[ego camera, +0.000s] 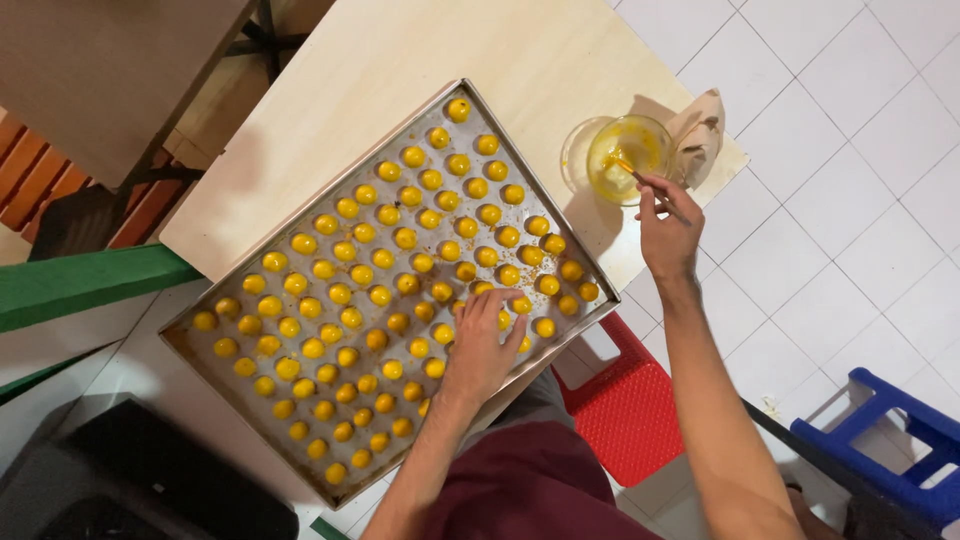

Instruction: The person uses a brush to apply a yellow liquid to small, round dough balls arranged on a baking sheet. They repeatedly dip the brush into a glass bowl containing the liquid and carefully coat each dough ball on the tray.

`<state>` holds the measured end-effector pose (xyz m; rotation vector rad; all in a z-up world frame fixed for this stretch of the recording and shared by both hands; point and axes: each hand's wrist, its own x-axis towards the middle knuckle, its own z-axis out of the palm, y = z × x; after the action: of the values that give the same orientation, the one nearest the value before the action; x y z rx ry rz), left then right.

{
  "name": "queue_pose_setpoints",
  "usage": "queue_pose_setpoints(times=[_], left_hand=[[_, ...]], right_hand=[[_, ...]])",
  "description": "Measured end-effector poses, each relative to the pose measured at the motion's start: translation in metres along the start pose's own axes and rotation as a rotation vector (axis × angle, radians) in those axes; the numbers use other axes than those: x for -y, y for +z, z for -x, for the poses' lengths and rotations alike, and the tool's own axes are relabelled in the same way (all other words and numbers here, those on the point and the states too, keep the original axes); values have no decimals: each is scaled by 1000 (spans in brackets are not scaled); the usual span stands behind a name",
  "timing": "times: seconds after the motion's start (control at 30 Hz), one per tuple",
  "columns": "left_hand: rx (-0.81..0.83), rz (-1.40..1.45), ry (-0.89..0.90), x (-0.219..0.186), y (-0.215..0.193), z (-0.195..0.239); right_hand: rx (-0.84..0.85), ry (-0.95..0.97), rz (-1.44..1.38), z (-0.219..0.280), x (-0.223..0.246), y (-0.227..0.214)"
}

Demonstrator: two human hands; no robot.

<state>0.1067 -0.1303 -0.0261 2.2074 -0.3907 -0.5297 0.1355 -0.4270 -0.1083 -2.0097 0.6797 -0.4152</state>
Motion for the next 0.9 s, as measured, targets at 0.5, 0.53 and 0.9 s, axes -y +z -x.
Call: queue_pose_setpoints(times=[0.5,0.53,0.9], left_hand=[[-76,69,-83,12,-5,26],[-78,69,-85,11,-5,28],[-131,122,-95,19,-14,47]], right_hand=[[74,19,-59,4,-12,-6],[77,18,-60,8,-3,-10],[-41,33,-165,19,-6,-11]])
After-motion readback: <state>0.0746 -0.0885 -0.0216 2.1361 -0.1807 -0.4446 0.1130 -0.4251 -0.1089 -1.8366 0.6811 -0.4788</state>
